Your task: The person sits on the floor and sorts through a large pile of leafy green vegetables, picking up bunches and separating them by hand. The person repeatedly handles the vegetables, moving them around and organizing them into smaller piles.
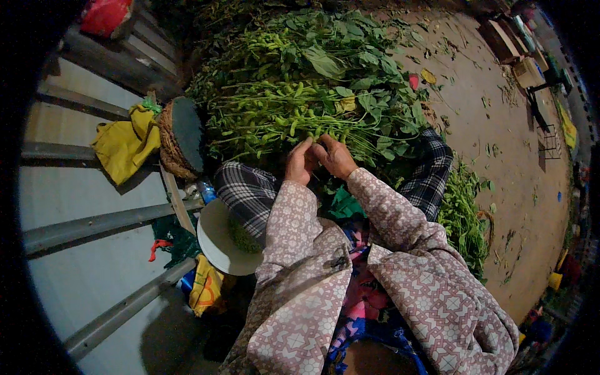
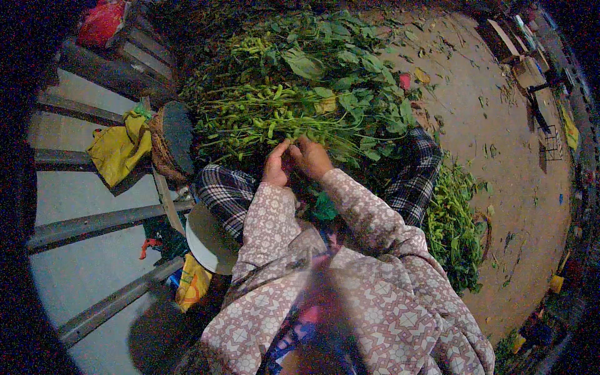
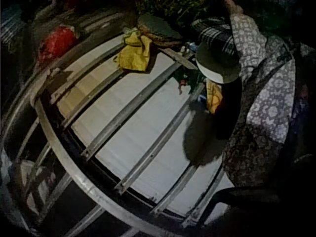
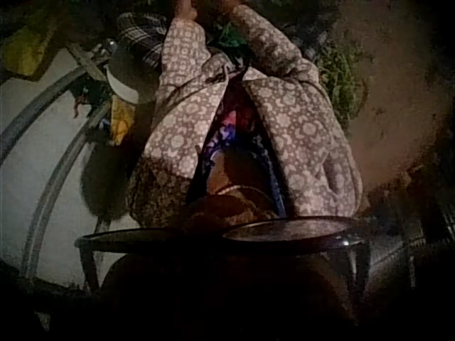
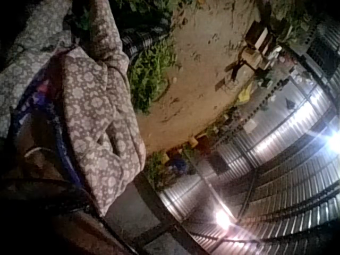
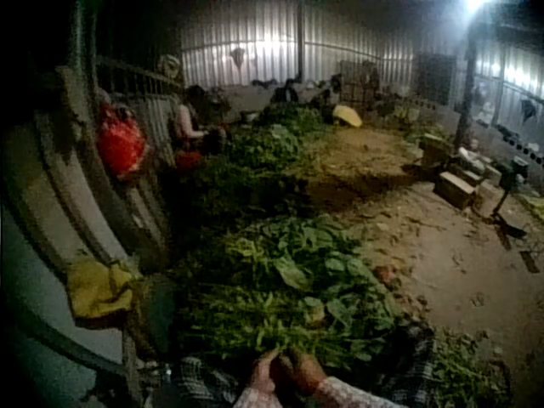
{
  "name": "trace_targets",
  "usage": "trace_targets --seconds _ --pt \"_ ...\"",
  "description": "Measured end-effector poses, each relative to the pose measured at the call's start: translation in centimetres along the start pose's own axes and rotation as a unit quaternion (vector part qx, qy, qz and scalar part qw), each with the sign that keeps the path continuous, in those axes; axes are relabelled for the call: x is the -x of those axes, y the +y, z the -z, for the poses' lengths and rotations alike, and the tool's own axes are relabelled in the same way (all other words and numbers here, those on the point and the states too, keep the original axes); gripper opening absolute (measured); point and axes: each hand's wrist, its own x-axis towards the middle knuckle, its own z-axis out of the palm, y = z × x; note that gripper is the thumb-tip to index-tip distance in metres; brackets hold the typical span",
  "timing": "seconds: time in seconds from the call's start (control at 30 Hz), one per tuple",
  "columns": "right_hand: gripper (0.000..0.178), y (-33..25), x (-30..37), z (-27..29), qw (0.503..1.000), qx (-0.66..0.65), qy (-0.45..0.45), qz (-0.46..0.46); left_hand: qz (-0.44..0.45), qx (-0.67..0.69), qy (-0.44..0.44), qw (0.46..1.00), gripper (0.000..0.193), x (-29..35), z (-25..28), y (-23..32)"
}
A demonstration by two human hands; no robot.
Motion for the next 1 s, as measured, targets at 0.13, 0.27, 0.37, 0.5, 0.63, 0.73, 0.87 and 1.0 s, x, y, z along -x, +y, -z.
trace_targets --seconds 0.13,0.27,0.37,0.5,0.63,0.73,0.87,1.0 --pt "0.027 0.6 0.0 0.7 0.998 -0.031 -0.044 0.022 0.007 0.016 0.044 0.999 0.014 0.4 -1.6 0.2" --pt "0.021 0.7 0.0 0.7 0.985 -0.129 -0.101 -0.050 -0.016 0.006 0.067 0.998 0.011 0.6 -2.6 0.3" --pt "0.015 1.7 -0.1 1.0 0.981 -0.035 -0.019 0.187 -0.002 -0.012 0.063 0.998 0.012 1.3 -3.0 0.8" --pt "0.009 -0.3 -0.8 2.7 0.839 -0.411 -0.202 -0.293 0.037 0.042 0.036 0.998 0.014 1.0 -2.1 1.0" --pt "0.012 0.8 -0.5 1.7 0.962 -0.232 -0.145 0.023 -0.004 -0.038 0.082 0.996 0.013 2.2 -4.9 1.4" --pt "0.014 -2.0 0.1 2.3 0.886 -0.361 -0.164 -0.239 -0.066 -0.139 0.080 0.985 0.015 2.1 -5.1 1.3" --pt "0.018 -0.6 0.1 1.8 0.836 -0.459 -0.139 -0.266 -0.078 -0.196 0.093 0.973 0.018 2.3 -5.5 1.3" --pt "0.015 -1.1 0.4 2.4 0.775 -0.531 -0.199 -0.278 -0.080 -0.139 0.052 0.986 0.018 1.7 -3.8 0.7"
